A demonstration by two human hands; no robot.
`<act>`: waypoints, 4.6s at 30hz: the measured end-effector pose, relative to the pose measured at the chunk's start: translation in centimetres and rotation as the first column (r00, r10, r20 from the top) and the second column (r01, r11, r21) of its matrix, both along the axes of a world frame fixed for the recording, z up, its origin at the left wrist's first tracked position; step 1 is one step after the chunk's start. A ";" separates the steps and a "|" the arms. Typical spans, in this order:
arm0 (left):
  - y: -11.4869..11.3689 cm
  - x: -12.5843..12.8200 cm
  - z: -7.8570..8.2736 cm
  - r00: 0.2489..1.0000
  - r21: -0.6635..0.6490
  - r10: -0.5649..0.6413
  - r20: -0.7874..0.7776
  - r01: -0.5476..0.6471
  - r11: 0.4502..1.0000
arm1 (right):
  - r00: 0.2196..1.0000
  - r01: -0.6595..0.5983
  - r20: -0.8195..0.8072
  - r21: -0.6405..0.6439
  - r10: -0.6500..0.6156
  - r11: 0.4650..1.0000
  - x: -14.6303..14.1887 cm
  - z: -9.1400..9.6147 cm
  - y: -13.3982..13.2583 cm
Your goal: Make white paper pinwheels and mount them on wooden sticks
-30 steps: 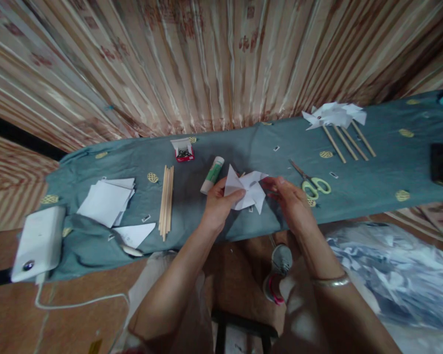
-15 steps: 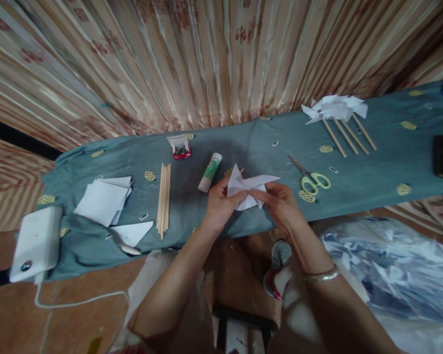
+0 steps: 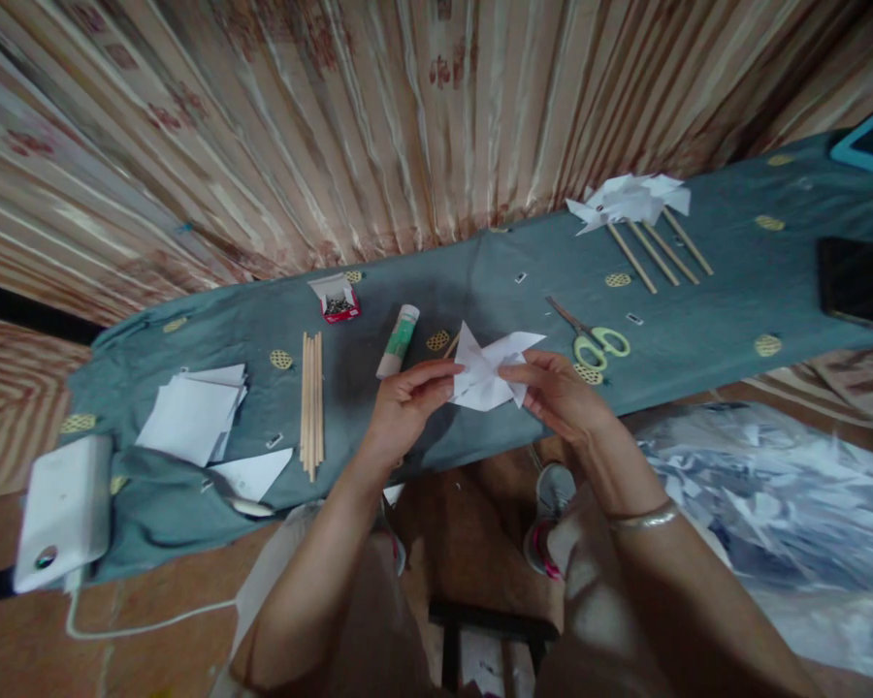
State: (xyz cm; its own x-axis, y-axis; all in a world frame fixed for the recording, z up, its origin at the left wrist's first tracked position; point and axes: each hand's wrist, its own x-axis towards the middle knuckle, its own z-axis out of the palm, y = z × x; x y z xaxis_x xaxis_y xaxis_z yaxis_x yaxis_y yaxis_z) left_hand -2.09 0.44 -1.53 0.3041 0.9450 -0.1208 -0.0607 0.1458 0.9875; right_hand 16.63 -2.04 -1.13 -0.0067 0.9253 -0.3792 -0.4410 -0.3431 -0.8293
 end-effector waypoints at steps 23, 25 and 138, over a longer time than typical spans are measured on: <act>0.4 1.1 -0.5 0.977 0.277 0.001 -0.213 0.059 0.959 | 0.977 -0.177 0.127 0.049 0.170 0.983 -0.2 -0.3 -0.3; 0.3 1.2 -0.5 0.978 0.273 0.009 -0.208 0.049 0.961 | 0.977 -0.180 0.121 0.051 0.173 0.982 -0.3 -0.3 -0.3; -0.1 3.4 -2.1 0.969 0.189 0.226 -0.103 -0.204 0.960 | 0.920 -0.011 0.389 0.158 -0.052 0.987 -1.6 -1.1 -0.2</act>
